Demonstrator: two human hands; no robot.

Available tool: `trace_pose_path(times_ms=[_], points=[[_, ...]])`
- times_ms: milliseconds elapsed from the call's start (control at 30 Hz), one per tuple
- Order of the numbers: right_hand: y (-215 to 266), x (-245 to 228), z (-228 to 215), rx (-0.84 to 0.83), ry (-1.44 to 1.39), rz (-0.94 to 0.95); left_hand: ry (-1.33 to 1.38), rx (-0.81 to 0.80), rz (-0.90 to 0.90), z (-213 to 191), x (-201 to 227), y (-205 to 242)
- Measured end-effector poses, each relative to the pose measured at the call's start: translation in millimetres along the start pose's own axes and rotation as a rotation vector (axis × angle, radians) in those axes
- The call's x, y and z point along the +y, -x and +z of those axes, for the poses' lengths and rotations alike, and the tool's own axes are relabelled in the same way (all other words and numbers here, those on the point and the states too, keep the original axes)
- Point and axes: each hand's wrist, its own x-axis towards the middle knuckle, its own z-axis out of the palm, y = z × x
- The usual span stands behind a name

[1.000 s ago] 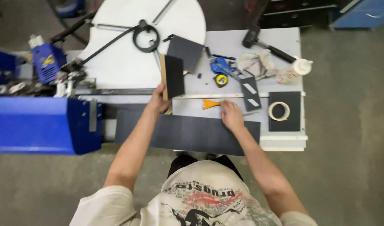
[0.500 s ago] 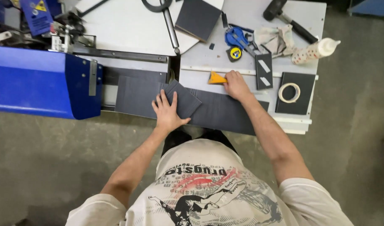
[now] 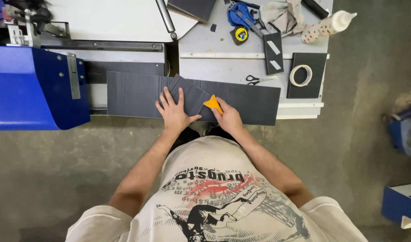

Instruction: The person uses a yellow utility knife to cut a long, dark rectangular sheet of material on a workbench. They repeatedly align the sheet, score it, and snap it into smaller pieces, stacking the cut sections on the table.

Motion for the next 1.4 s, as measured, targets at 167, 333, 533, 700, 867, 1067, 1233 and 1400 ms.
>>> trace_pose_path(times_ms=[167, 333, 533, 700, 867, 1067, 1233, 1400], points=[[-5.5, 0.6, 1.2, -0.004, 0.112, -0.019, 0.016, -0.008, 0.009, 1.1, -0.4, 1.5], [-27.0, -3.9, -4.1, -0.1, 0.179, -0.013, 0.029, -0.05, 0.001, 5.6, -4.2, -0.2], [-65.4, -28.4, -13.1, -0.236, 0.155, -0.079, 0.019, -0.122, -0.033, 4.3, -4.2, -2.8], [-94.5, -55.4, -10.2, -0.274, 0.179, -0.156, -0.021, -0.151, -0.053, 12.5, -6.3, -3.0], [-116.8, -80.5, -7.9, -0.313, 0.171, -0.176, -0.006, -0.14, -0.034, 10.7, -7.9, -1.9], [-135.1, -101.0, -2.2, -0.353, 0.189, -0.188, 0.0, -0.153, -0.019, 8.1, -6.8, -2.7], [-131.7, -96.4, -10.5, -0.211, -0.043, -0.18, 0.013, -0.154, -0.028, 11.1, -6.5, -4.2], [-101.8, -17.7, -26.4, -0.011, -0.866, 0.253, 0.138, -0.045, 0.047, -3.1, -15.4, -1.6]])
